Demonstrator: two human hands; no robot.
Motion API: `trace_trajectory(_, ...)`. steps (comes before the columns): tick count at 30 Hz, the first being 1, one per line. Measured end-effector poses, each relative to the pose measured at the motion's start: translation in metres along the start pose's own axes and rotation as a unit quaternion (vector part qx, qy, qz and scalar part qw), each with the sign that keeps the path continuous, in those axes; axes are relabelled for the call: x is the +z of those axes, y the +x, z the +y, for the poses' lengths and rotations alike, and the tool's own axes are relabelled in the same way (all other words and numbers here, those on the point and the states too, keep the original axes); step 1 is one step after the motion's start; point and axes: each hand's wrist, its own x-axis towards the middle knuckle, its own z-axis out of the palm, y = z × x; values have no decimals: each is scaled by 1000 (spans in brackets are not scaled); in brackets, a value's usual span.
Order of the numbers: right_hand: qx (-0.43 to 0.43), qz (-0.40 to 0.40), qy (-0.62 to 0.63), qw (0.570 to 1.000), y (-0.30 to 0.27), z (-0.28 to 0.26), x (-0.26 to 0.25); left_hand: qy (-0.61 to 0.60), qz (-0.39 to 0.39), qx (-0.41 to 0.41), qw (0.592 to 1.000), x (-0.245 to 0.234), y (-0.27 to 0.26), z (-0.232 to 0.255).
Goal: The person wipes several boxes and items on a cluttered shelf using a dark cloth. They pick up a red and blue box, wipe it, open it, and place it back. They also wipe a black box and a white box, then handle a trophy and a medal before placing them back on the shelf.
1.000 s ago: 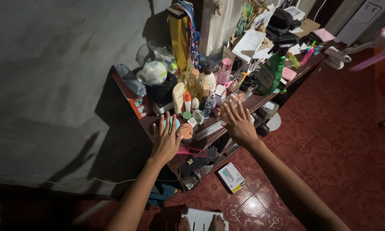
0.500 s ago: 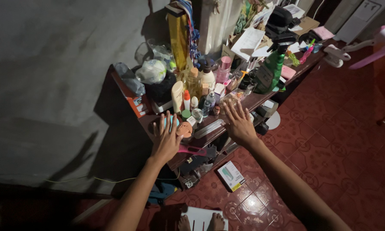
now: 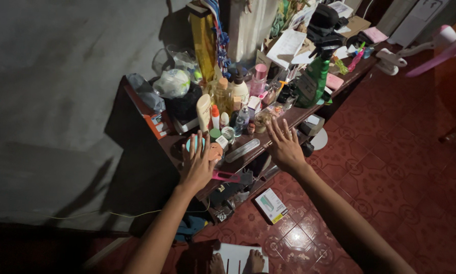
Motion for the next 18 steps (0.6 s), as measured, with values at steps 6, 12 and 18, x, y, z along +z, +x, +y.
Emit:
trace_trajectory(6,24,-9,7,1000,-13,6,-2,15,-4,19,1000,11,-2,7)
trace_trajectory(12,55,21,41,997,-36,24,6,-42,0,51,998,27,4,30)
trace_trajectory(18,99,21,27,995,-75,50,11,-206,56,164,963,76,1,87)
